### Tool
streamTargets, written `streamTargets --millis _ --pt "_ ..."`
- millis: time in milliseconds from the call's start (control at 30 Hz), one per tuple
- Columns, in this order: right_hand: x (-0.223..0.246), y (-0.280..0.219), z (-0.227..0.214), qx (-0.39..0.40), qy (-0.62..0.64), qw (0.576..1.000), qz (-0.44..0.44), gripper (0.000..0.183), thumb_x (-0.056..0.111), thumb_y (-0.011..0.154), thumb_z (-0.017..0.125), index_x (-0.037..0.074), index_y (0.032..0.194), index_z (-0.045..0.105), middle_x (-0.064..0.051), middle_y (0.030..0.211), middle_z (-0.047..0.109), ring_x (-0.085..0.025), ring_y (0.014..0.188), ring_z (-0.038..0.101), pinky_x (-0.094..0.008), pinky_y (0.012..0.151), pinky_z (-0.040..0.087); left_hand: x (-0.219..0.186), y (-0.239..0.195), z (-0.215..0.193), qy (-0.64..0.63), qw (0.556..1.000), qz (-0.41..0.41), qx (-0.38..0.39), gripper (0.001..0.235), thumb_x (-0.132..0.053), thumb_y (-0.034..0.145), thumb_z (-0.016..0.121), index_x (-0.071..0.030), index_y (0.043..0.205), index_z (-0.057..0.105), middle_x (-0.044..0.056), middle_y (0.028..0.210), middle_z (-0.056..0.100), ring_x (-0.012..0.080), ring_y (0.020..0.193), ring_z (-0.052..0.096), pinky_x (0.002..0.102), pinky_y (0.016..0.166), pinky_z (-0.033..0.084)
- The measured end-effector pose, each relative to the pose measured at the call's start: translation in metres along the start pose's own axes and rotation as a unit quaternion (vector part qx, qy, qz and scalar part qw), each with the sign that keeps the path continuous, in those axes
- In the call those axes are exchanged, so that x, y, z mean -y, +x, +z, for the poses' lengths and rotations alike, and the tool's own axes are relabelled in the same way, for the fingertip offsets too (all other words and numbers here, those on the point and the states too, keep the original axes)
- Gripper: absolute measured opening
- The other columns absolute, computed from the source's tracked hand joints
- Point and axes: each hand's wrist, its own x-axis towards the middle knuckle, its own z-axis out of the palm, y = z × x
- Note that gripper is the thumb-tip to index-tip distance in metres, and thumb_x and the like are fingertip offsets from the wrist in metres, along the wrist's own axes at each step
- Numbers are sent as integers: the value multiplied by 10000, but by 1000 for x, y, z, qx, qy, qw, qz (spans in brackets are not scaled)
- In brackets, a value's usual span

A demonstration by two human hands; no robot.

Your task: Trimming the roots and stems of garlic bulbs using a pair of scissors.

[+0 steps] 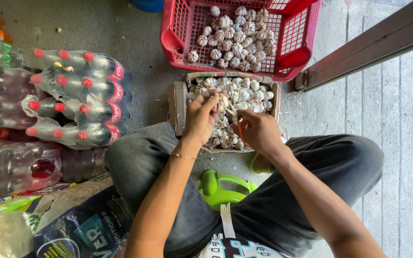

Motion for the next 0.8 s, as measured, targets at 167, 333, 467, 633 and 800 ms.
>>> streamTargets --millis 167,333,467,633,800 --pt "-21 1 1 8 -76 995 59 296 307 873 782 180 1140 789 -139 731 734 -327 637 713 -425 624 568 -8 -8 19 57 997 -41 -41 202 -26 938 599 -21 1139 580 147 1141 660 209 956 694 388 842 660" --pt "-32 9 -19 31 -96 990 97 299 335 884 785 162 1128 788 -158 768 736 -357 664 710 -452 630 562 38 16 -20 55 993 -86 -62 233 -12 938 621 33 1154 550 210 1118 667 287 979 722 361 882 649" --pt "-31 14 -39 41 -53 985 157 375 372 859 813 132 1143 767 -156 798 743 -318 674 729 -430 638 569 19 30 1 55 996 -64 -17 316 -65 981 671 142 1191 558 222 1092 667 302 984 717 327 843 630" --pt "-29 14 -62 5 -22 985 172 416 341 848 839 78 1155 742 -151 802 738 -257 673 718 -396 636 551 16 60 9 35 994 -64 -81 323 -210 891 629 -98 1190 580 82 1129 689 247 1023 732 325 853 644" --pt "-31 13 -75 -32 3 986 163 420 315 859 839 51 1167 730 -134 818 738 -217 685 708 -372 649 543 124 74 -65 496 868 -20 -29 259 -198 961 706 49 988 636 230 958 632 371 909 643 416 802 538"
